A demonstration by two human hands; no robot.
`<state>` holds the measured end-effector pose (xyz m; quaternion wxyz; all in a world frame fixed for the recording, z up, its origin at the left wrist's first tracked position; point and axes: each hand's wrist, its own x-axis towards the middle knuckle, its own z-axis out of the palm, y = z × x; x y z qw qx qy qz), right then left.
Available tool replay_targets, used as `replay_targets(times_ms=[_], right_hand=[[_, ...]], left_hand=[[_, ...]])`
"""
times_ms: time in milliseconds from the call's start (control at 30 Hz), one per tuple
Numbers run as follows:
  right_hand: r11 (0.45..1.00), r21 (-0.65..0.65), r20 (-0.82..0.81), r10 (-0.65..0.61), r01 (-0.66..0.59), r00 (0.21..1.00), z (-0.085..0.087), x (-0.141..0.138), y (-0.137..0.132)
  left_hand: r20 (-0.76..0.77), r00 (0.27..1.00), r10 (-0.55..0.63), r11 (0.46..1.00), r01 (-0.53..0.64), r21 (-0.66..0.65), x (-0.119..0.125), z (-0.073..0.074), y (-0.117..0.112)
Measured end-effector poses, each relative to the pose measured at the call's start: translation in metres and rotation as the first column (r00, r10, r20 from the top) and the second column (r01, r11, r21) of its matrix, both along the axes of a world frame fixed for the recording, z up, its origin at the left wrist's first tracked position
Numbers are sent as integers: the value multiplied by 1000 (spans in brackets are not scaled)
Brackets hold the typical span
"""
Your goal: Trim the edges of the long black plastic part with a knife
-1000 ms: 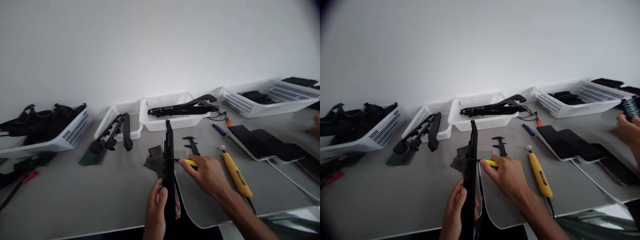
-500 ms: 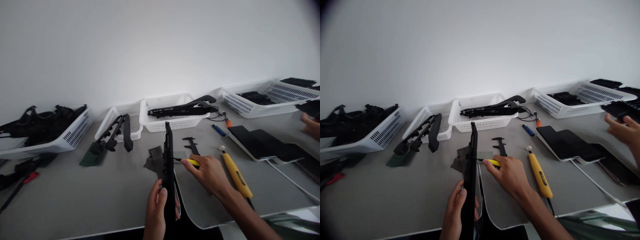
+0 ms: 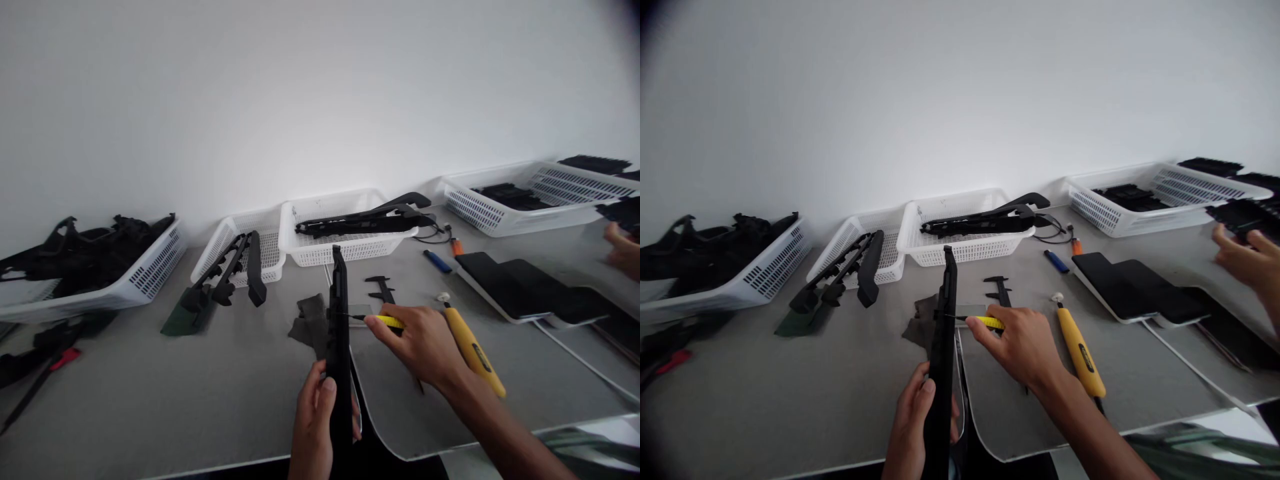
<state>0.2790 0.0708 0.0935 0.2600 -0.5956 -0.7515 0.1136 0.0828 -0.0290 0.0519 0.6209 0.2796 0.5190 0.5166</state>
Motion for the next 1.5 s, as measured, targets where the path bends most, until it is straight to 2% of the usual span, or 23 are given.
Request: replay_targets(times_ms=[133,333,833,1333,1433,1500], right_hand=[[998,41,33,46,-48,998,2,-7,5],[994,104,44,31,-35,999,1,-11,12],[998,49,43,32,-34,999,-11,6,5],[998,58,33,28,-30,999,-5,11,3],[999,14,10,-36,35,999,-5,5,-2],[997,-72,-70,-15,10,997,-3,-3,-11]], left_hand=[[-17,1000,-4,1000,4,-1,0,0,0],[-5,1000,10,1000,-10,-7,0,-2,-3],[-32,998,-62,998,62,10,-3,-3,-3],[-34,999,-43,999,43,-2,-2,2,-4],[-28,999,-33,999,33,4,-3,1,-4],[-31,999,-41,999,41,7,-2,0,-4]])
